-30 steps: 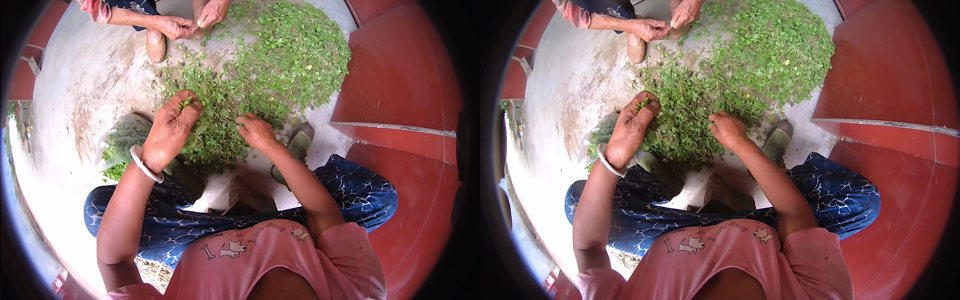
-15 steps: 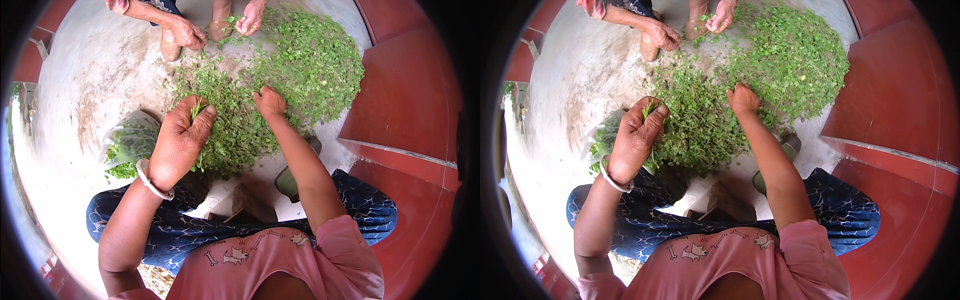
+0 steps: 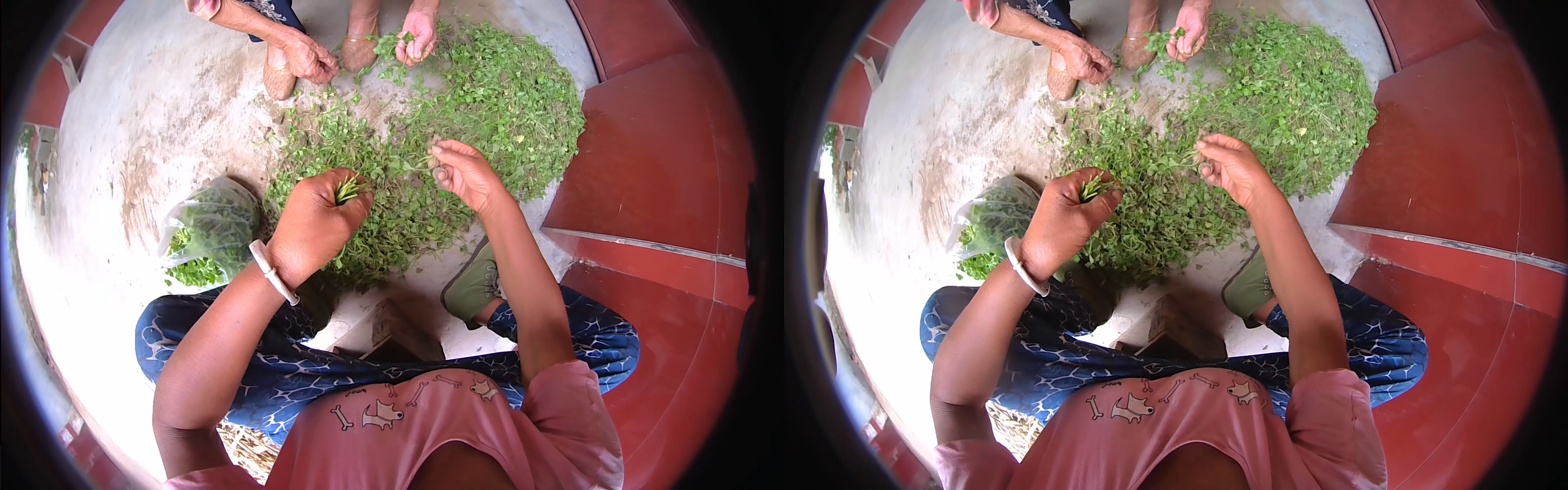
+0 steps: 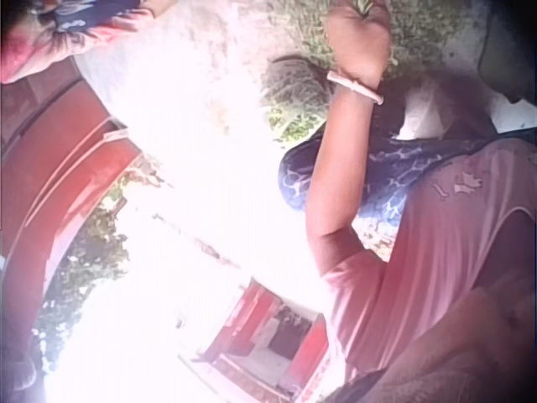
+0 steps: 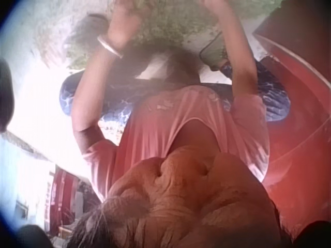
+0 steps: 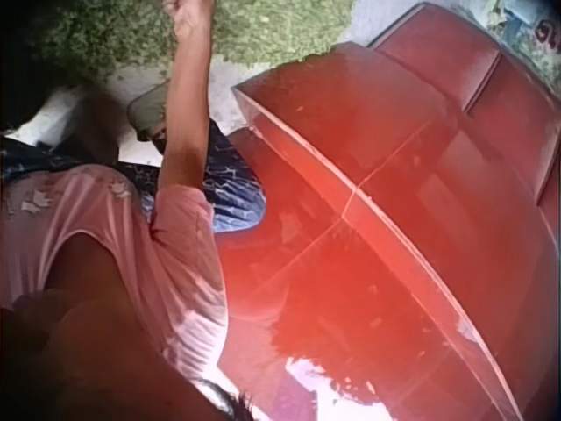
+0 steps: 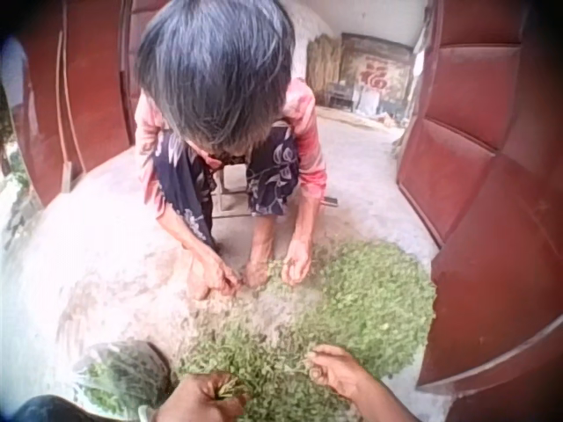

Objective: The person sits on the floor and repeatedly picks up small green leafy vegetable stems, separates leaves from stems by hand, and places the separated parts into piles. Another person's hands are visible nearby, also sorting the same material.

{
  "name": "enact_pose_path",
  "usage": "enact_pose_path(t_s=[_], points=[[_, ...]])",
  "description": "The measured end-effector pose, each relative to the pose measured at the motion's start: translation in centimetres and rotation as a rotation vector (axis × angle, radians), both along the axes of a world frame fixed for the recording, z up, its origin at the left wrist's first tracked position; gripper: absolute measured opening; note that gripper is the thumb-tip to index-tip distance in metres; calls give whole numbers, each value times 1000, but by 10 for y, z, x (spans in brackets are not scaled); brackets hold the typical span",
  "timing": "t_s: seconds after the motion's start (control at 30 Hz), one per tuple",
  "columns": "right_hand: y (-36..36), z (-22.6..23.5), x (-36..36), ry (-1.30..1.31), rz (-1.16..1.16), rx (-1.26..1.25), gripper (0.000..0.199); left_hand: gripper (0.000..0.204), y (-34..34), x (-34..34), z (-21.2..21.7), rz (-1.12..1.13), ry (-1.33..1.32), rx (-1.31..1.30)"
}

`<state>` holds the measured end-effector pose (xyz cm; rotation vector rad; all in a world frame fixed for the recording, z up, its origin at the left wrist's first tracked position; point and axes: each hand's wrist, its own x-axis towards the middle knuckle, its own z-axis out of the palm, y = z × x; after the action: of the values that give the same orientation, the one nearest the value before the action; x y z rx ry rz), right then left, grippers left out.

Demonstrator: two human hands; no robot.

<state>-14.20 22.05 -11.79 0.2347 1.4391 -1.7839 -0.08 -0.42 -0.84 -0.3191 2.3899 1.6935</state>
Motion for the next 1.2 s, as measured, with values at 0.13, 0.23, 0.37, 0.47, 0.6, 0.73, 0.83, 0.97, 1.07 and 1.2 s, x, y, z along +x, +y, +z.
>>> enact_pose_path(t_s=[0.13, 0.23, 0.37, 0.47, 0.6, 0.73, 0.83, 0.97, 1.07, 1.2], points=[[-1, 36, 16, 16, 34, -72, 7, 19, 7, -7, -10, -12, 4, -60], [-2, 50, 27, 40, 60, -108, 6, 21, 9, -15, -10, 0, 17, -79], [-6, 60, 39, 49, 43, -145, 6, 19, 14, -19, -19, 7, 99, -69], [-7, 63, 45, 25, 77, -171, 7, 21, 18, -17, -21, -10, 108, 1], [-13, 68, 53, 51, 137, -189, 9, 25, 18, -16, -14, -101, 19, 13], [-20, 75, 58, 85, 160, -167, 11, 24, 18, -14, -13, -146, -6, 27], [-24, 75, 60, 91, 174, -161, 12, 22, 15, -12, -17, -167, 16, 7], [-26, 72, 63, 71, 188, -208, 13, 19, 13, -8, -16, -163, 36, 18], [-27, 69, 66, 68, 183, -305, 13, 18, 13, -6, -9, -90, -31, 76], [-24, 61, 68, 39, 107, -562, 12, 17, 7, -9, -4, 80, -131, 278]])
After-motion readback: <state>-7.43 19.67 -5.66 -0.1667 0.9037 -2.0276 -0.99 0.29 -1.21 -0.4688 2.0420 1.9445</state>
